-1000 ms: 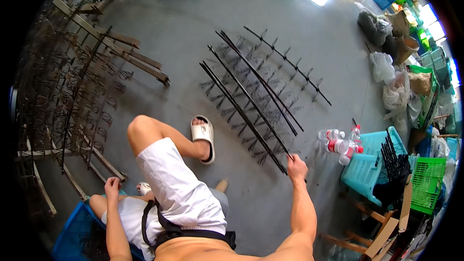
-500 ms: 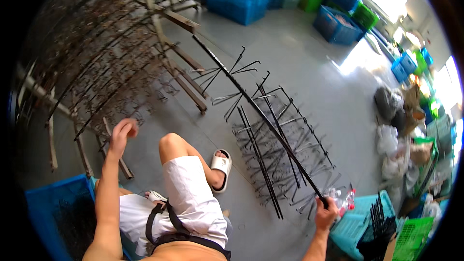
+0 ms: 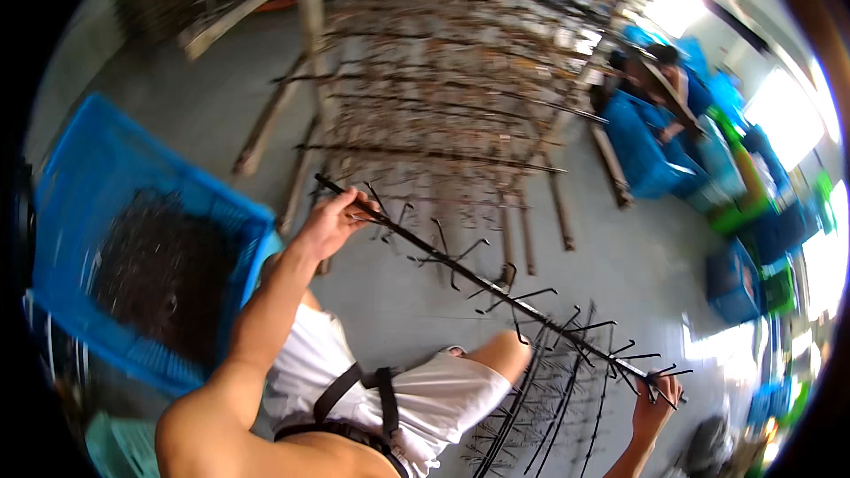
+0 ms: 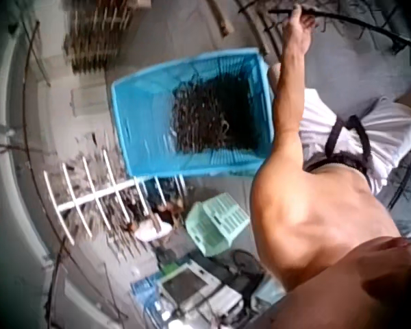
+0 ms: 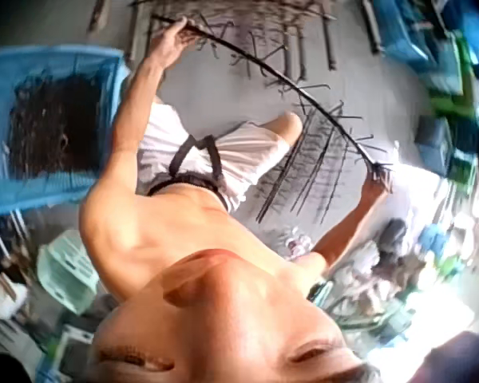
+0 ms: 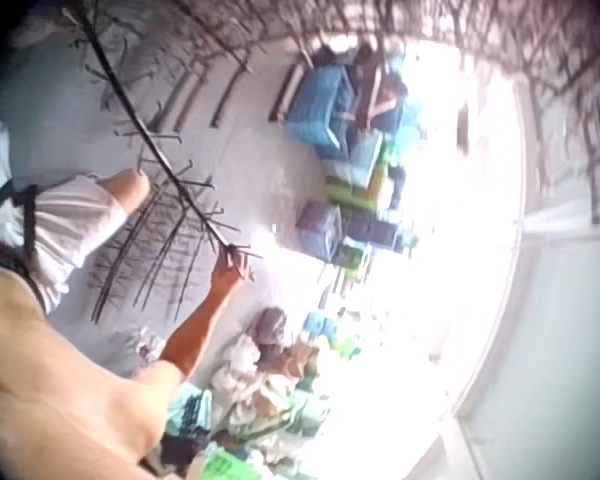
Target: The person repeatedly picks small metal loops from a blue basket and attaches them to hooks on a multi-tiered metal rack. The person occasionally reaches for long metal rods on the floor and places them onto the rack structure.
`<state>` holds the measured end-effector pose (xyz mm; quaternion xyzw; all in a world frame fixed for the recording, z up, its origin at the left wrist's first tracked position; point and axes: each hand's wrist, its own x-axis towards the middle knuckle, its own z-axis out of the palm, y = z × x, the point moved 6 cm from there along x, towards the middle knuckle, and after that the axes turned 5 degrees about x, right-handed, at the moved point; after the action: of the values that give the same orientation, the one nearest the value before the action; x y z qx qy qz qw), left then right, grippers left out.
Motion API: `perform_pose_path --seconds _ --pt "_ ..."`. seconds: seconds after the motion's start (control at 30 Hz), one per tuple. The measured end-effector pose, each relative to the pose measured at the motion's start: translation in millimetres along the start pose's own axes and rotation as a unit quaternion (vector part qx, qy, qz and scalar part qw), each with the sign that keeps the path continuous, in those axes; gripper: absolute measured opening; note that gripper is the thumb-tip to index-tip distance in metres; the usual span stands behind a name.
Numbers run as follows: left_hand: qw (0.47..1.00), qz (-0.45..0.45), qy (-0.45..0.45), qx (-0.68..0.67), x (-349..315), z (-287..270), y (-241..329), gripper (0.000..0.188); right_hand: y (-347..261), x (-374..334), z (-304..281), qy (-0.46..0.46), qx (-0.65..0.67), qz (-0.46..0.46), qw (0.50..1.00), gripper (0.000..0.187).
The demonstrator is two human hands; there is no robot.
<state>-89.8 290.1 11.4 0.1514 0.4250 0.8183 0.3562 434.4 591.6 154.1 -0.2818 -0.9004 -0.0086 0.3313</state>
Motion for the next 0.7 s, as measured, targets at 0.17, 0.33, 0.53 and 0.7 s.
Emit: perform_pose_path --seconds 0.17,0.33,0.53,0.7 --pt "0.986 -0.010 0.152 -0.064 -42 -109 -25 0.020 -12 75 169 -0.102 0.035 -0.072 0.992 0.041" --pt "0.956 -0.038 0.282 -0.069 -40 -178 -54 0.021 -27 106 290 -0.152 0.107 -0.085 0.979 0.038" --pt "0.949 -0.060 0.309 0.027 -49 -179 -58 0.028 -12 122 352 -0.186 0.033 -0.051 0.981 0.035" --pt "0.820 0.051 0.410 0.396 -131 -213 0 0.022 -4 137 392 -0.153 0.053 -0.070 0.984 0.030"
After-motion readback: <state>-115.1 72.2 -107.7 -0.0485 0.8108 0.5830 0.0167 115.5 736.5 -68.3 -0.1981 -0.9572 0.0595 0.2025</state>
